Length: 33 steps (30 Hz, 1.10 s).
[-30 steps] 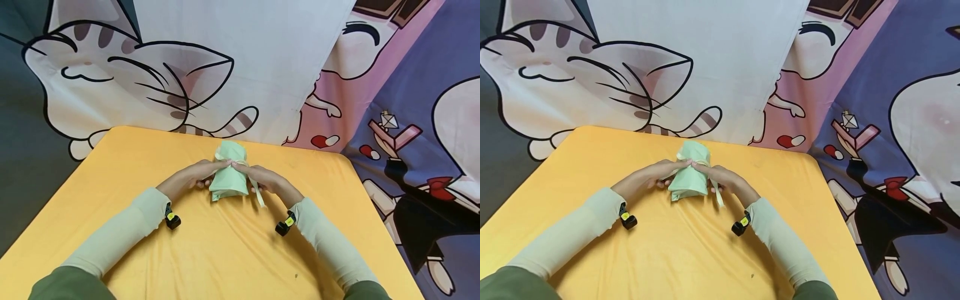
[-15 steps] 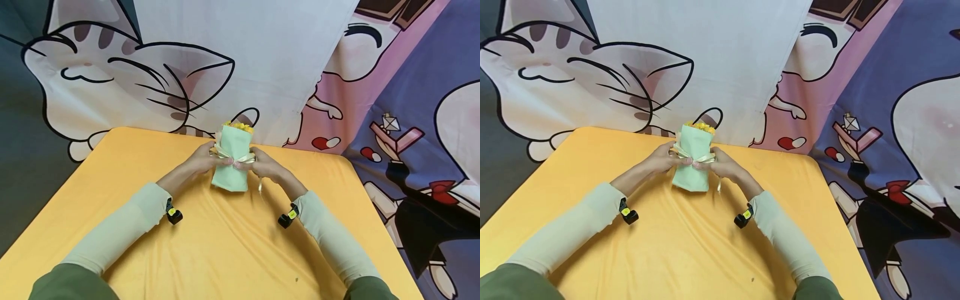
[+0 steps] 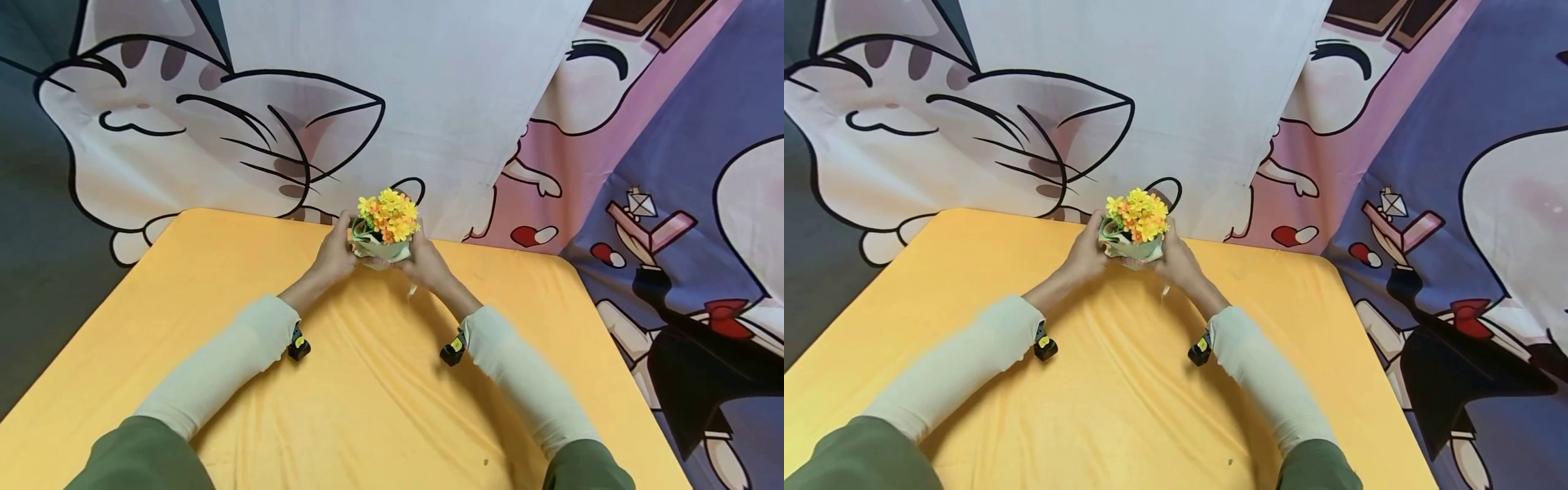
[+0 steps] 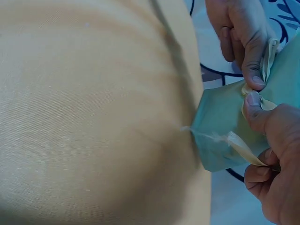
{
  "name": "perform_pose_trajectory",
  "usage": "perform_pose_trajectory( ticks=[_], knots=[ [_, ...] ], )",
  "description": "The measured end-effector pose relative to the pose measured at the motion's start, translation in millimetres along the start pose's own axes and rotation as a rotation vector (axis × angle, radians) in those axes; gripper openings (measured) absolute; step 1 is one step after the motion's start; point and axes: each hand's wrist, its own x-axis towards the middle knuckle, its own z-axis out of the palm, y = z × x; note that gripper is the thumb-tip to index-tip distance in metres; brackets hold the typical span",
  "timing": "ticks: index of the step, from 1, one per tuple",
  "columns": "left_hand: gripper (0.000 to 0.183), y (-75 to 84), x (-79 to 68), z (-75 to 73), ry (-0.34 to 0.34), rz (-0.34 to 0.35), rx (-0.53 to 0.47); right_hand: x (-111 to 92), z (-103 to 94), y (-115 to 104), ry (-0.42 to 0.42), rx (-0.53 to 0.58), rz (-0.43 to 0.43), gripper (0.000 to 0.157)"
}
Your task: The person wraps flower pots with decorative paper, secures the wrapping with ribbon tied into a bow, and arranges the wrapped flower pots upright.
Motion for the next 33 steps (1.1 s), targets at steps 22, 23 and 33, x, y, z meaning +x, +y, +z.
perform_pose_trajectory(
  ticks=[22,23,33],
  knots=[
    [0.093,-54.0,0.8,17.3,-0.045,0.043,0.136,-16.0,15.2,10.4,-0.021,-0.098,0.04,0.11],
    [0.095,-58.3,3.1,19.4,-0.055,0.033,0.144,-15.8,15.4,12.5,-0.021,-0.093,0.039,0.109],
    [0.116,-47.9,8.4,15.4,-0.105,-0.01,0.183,-6.8,11.1,17.4,-0.105,-0.046,0.167,0.084]
  ],
)
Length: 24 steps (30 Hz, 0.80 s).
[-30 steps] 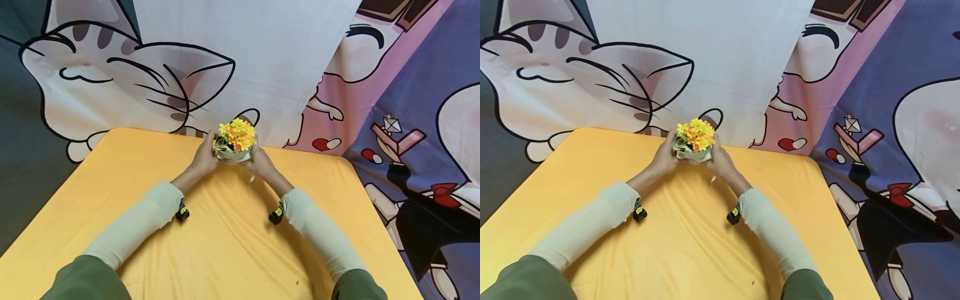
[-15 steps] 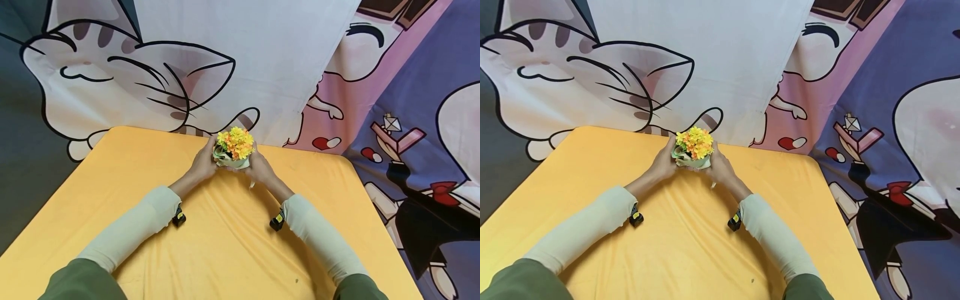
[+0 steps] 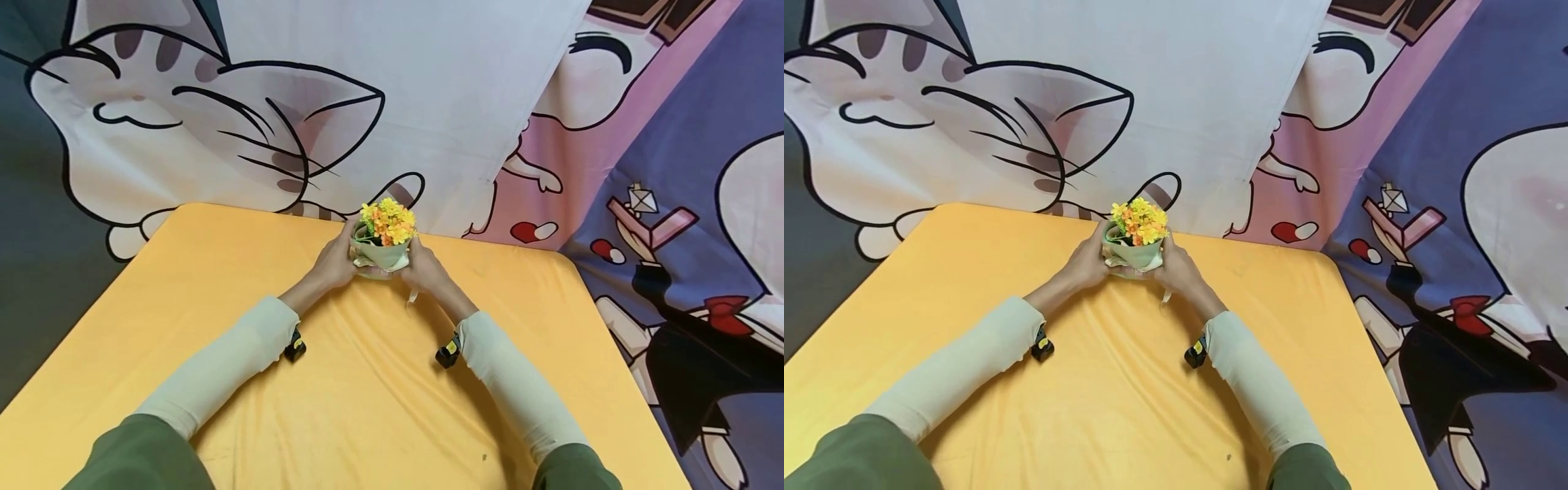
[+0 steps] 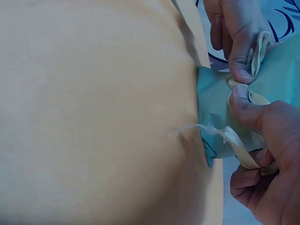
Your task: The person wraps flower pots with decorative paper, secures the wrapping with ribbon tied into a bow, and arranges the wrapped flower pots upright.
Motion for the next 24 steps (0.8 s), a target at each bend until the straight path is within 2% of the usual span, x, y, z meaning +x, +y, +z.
perform_pose_trajectory(
  ticks=[3,7,12,16,24],
  knots=[
    [0.115,22.3,-6.2,-11.2,-0.024,-0.028,-0.016,5.6,-2.9,-1.7,-0.017,0.02,0.04,0.083],
    [0.117,30.8,-5.0,-16.2,-0.041,-0.079,-0.042,12.9,-6.4,-4.1,-0.04,0.033,0.051,0.086],
    [0.12,29.9,-0.7,-17.8,-0.059,-0.112,-0.086,18.6,-9.8,-6.1,-0.08,0.056,0.051,0.086],
    [0.121,28.9,1.3,-17.3,-0.074,-0.121,-0.093,19.7,-11.5,-6.2,-0.104,0.052,0.062,0.08],
    [0.119,27.1,1.6,-15.2,-0.079,-0.122,-0.139,20.4,-11.8,-4.3,-0.102,0.063,0.08,0.078]
  ],
)
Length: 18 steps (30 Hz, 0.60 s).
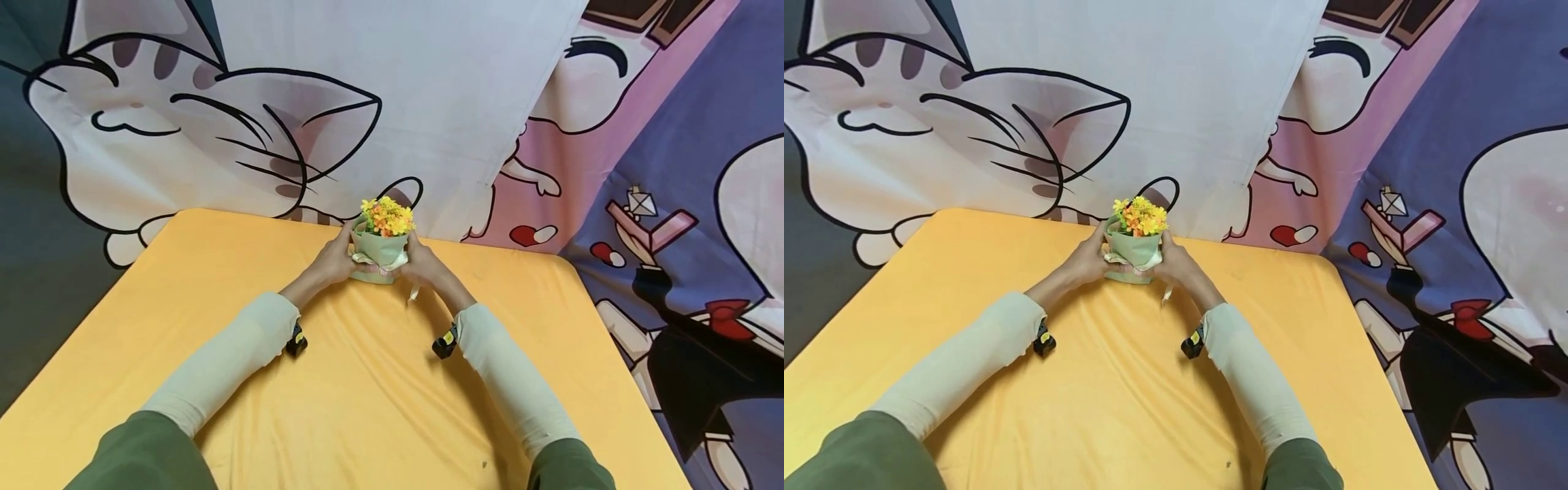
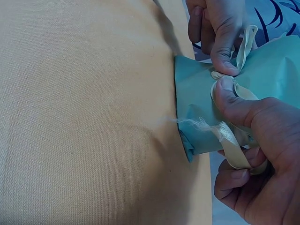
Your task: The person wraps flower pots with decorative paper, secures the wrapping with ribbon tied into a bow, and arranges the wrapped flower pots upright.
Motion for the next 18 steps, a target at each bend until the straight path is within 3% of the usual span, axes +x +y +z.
perform_pose_trajectory(
  ticks=[7,11,14,18],
  knots=[
    [0.12,-8.4,-2.0,1.9,-0.019,0.023,-0.107,0.4,5.5,4.4,-0.009,0.067,-0.033,0.077],
    [0.118,-12.3,-3.7,3.8,-0.067,0.036,-0.191,-2.5,7.2,5.5,-0.02,0.096,-0.027,0.079],
    [0.119,-12.6,-6.1,1.3,-0.104,0.045,-0.179,-5.1,7.0,5.8,-0.018,0.11,-0.015,0.083],
    [0.124,-10.6,-12.6,-6.0,-0.141,0.041,-0.084,-12.1,4.6,6.1,-0.019,0.097,-0.01,0.1]
  ],
)
